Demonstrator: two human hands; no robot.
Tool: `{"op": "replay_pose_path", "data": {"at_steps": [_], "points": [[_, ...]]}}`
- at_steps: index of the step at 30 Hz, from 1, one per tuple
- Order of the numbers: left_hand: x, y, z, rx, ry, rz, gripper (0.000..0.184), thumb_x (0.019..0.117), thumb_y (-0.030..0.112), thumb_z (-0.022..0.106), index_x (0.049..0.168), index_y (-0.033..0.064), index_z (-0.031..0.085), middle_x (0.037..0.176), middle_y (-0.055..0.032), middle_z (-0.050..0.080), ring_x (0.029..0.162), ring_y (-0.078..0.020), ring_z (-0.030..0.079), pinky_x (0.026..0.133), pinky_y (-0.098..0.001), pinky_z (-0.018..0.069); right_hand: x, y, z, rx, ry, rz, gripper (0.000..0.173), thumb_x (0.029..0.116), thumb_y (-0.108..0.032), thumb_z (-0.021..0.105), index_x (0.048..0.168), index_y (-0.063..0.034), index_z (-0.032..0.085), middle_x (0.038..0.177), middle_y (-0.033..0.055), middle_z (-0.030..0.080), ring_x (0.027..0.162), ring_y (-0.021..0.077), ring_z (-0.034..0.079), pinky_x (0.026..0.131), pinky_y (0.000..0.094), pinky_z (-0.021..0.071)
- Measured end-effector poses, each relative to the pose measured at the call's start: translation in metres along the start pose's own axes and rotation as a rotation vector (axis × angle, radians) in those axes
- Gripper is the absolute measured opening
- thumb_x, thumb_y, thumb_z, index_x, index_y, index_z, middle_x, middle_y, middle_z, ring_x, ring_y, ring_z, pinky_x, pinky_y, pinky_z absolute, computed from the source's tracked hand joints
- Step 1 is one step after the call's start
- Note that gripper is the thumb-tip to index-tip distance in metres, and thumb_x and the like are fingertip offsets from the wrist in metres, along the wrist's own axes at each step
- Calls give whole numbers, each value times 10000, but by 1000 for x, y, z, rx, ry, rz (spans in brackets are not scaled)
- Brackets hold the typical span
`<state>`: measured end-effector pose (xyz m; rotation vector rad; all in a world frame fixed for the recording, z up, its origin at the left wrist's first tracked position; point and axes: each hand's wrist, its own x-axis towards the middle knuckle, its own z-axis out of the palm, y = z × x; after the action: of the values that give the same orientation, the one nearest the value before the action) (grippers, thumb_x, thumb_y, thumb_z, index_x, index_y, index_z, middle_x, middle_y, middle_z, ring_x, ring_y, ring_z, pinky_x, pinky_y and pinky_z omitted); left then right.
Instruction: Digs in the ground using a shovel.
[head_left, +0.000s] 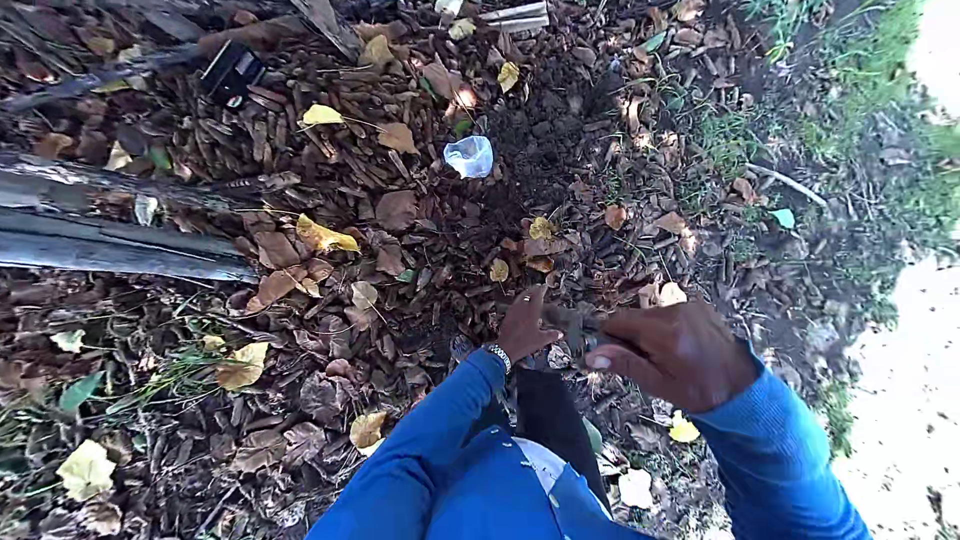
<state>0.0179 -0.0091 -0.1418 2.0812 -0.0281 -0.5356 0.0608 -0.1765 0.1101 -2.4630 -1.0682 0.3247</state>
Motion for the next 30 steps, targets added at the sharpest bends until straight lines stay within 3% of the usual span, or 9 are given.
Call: {"op": "replay_pose_path", "data": {"at_steps": [5, 11, 13, 15, 17, 19, 22, 26, 30], "points": [[6, -31, 28, 251, -262, 186, 499, 823, 371, 777, 1292, 216, 707, 1384, -54, 661, 1363, -307, 541, 1104, -612, 398, -47, 25, 34, 5, 81, -190, 708, 1063, -629, 329, 673, -113, 616, 553, 39, 561, 508, 215, 586, 480, 410, 476], [-3, -71, 91, 311, -307, -163, 390, 881, 353, 736, 1215, 154, 709, 1292, -113, 684, 1303, -332, 577, 1054, -557, 481, -110, 62, 143, 76, 295, 93, 530, 1028, -494, 494, 628, -176, 633, 600, -26, 628, 722, 202, 673, 1032, 575, 468], [6, -64, 116, 309, -320, -204, 435, 885, 365, 750, 1242, 124, 690, 1317, -130, 669, 1351, -344, 534, 1090, -539, 456, -144, 80, 161, 143, 485, 311, 422, 989, -470, 568, 695, -192, 689, 800, 6, 728, 1019, 261, 686, 1162, 625, 327], [20, -59, 146, 330, -379, -264, 539, 870, 410, 768, 1295, 99, 653, 1371, -158, 628, 1387, -367, 492, 1109, -547, 439, -182, 99, 178, 222, 581, 569, 366, 928, -430, 647, 967, -72, 714, 1218, 176, 698, 1346, 389, 521, 1198, 610, 286], [41, -58, 174, 404, -514, -287, 638, 875, 427, 769, 1371, 63, 602, 1448, -188, 562, 1425, -411, 432, 1089, -609, 437, -214, 103, 196, 430, 559, 943, 745, 784, -230, 739, 1399, 96, 473, 1506, 292, 463, 1402, 362, 471, 1122, 492, 442], [55, -61, 192, 503, -668, -257, 626, 891, 360, 768, 1392, 29, 589, 1489, -220, 520, 1449, -456, 384, 1092, -700, 369, -236, 104, 217, 824, 579, 1279, 939, 764, -30, 746, 1557, 35, 247, 1404, 241, 542, 1125, 285, 667, 872, 439, 609], [58, -83, 218, 579, -792, -149, 616, 854, 282, 822, 1372, 21, 613, 1490, -227, 524, 1458, -475, 365, 1125, -795, 227, -262, 118, 245, 1036, 452, 1458, 679, 792, -47, 712, 1390, 56, 406, 1028, 154, 740, 837, 219, 751, 740, 391, 639], [55, -108, 244, 501, -839, -107, 706, 831, 263, 837, 1433, 42, 542, 1485, -246, 508, 1436, -455, 405, 1103, -726, 333, -275, 152, 257, 1022, 413, 1694, 406, 941, -105, 701, 1266, 46, 510, 794, 117, 667, 603, 198, 685, 569, 385, 621], [71, -130, 240, 519, -1009, -164, 846, 780, 235, 878, 1509, 84, 477, 1480, -252, 511, 1427, -463, 412, 1146, -721, 273, -269, 135, 276, 812, 497, 1811, 356, 898, -144, 755, 1150, 32, 575, 668, 35, 594, 474, 111, 555, 466, 311, 521]]}}
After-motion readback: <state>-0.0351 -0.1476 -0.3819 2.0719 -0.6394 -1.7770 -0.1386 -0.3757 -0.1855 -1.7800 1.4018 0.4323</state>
